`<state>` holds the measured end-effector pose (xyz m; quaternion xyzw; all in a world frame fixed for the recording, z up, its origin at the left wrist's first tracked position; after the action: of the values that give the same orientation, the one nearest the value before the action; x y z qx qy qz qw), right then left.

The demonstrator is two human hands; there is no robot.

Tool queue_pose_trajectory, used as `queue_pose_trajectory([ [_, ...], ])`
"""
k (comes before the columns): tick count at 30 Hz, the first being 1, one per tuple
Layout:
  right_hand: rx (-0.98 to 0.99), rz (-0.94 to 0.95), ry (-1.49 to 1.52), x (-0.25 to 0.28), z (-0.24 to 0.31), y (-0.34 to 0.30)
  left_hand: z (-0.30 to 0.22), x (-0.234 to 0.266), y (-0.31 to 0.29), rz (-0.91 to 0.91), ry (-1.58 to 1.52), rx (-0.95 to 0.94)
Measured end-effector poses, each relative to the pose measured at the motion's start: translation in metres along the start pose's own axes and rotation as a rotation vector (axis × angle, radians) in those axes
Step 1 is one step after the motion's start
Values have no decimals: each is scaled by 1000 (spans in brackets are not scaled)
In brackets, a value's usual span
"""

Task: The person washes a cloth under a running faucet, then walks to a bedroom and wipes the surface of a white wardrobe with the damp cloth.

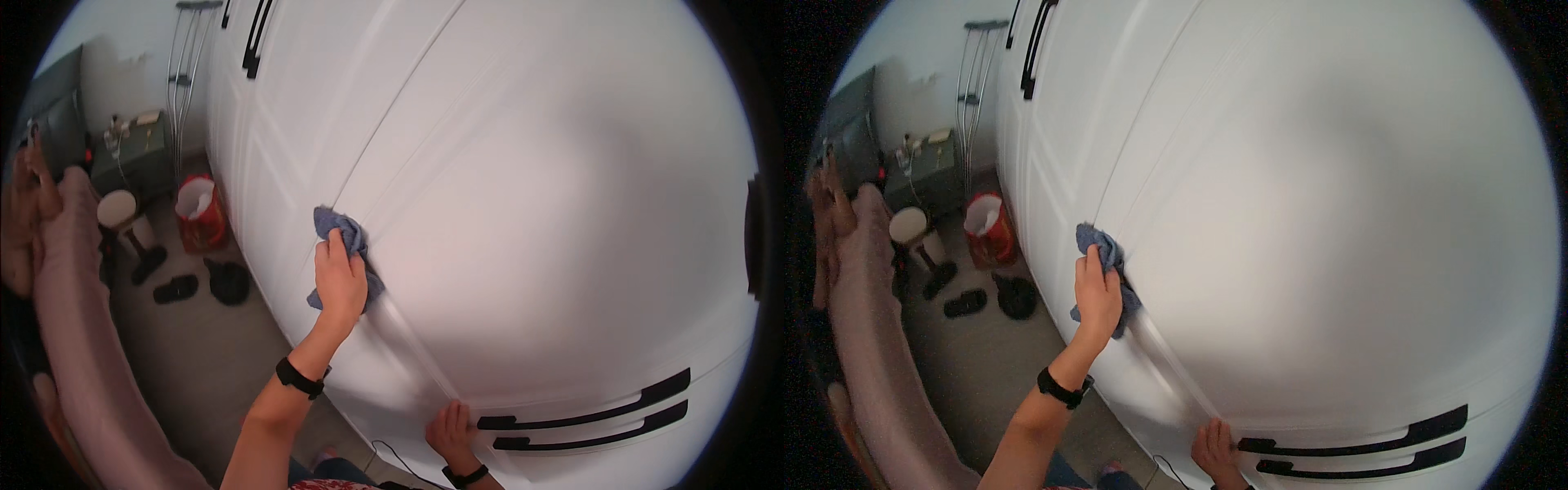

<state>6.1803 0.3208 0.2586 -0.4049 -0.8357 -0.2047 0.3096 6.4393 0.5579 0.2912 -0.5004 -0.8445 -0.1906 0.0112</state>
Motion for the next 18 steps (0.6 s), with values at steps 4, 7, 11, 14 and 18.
queue_pose_trajectory([
  [4,23,-122,57,-10,0,-8,-88,17,51,-79,-129,-337],
  [7,-194,-244,54,4,1,-6,-197,39,103,-205,-184,-716],
  [11,-187,-46,-73,-6,8,-7,-321,64,151,-357,-205,-1075],
  [14,-197,-115,-104,-11,1,-3,-347,64,105,-131,-294,-1039],
  [18,-210,-230,-25,-19,1,-7,-267,20,-1,-58,-44,-1283],
])
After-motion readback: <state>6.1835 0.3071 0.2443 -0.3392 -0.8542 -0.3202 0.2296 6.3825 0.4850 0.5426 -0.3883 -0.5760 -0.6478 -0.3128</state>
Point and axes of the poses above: each hand's wrist, its own y-axis towards the middle knuckle, its own x-axis out of the back of the hand, z = x × y, the point moved 1 cm from there along y, towards the middle knuckle, and after that the axes turned 1 degree about x, right-handed, at the moved point
